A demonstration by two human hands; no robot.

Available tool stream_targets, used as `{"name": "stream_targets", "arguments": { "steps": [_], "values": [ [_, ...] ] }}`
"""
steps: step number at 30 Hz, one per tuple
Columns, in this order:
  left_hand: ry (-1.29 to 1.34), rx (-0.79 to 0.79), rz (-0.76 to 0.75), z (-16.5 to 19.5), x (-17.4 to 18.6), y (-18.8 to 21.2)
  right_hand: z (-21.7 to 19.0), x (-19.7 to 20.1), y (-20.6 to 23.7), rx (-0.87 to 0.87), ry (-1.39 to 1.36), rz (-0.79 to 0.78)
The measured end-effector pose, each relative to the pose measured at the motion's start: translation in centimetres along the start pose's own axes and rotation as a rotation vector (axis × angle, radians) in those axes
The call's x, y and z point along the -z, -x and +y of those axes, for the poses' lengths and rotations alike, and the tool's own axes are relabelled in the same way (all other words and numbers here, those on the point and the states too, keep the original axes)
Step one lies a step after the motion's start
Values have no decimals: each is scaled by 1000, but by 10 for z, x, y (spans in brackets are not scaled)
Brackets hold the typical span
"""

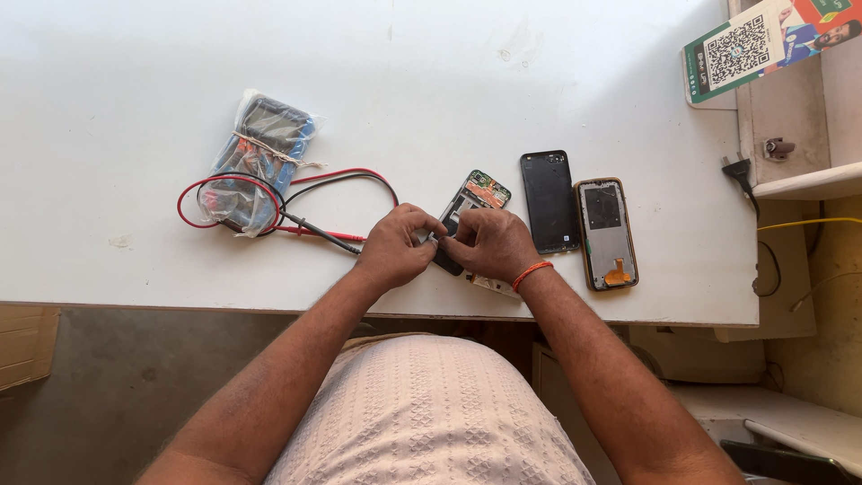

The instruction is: The person disassembles and reassembles mobile phones on a white table. They remove back covers, disconnect ribbon cables, and use a screwdriver to remove screws from the internal frame. The person handles multiple phones and their components, including batteries and circuit boards.

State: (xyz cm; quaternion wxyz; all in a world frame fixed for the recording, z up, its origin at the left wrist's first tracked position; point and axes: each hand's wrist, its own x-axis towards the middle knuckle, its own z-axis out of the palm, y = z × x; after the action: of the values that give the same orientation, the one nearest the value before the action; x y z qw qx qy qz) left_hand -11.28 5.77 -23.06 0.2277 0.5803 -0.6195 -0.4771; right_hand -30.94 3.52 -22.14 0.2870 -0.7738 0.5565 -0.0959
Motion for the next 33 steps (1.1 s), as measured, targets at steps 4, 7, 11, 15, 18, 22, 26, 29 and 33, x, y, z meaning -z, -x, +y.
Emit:
{"name": "stream_targets", "arguments": {
  "steps": [4, 7, 11, 15, 18, 22, 26, 29, 33],
  "values": [
    [68, 37, 1, -3, 2, -2, -2, 2, -3, -48, -26, -35],
    [88, 36, 1, -3, 4, -3, -3, 6, -6, -108, -68, -84],
    [86, 50, -9, -2, 8, -3, -7, 7, -9, -110, -41, -97],
    [101, 31, -11, -1, 13, -4, -12, 10, -10, -128, -33, -99],
    [71, 30, -14, 1, 15, -4, -15, 12, -10, -126, -34, -86],
    [48, -4, 5, 1, 19, -5, -21, 12, -9, -88, 9, -50],
    [45, 32, -17, 1, 21, -7, -27, 14, -6, -59, 1, -12],
    [39, 4, 3, 2, 22, -9, -30, 16, -8, -94, -11, -18],
    [20, -13, 35, 1, 23, -10, -27, 17, -14, -129, -133, -41]
  ]
}}
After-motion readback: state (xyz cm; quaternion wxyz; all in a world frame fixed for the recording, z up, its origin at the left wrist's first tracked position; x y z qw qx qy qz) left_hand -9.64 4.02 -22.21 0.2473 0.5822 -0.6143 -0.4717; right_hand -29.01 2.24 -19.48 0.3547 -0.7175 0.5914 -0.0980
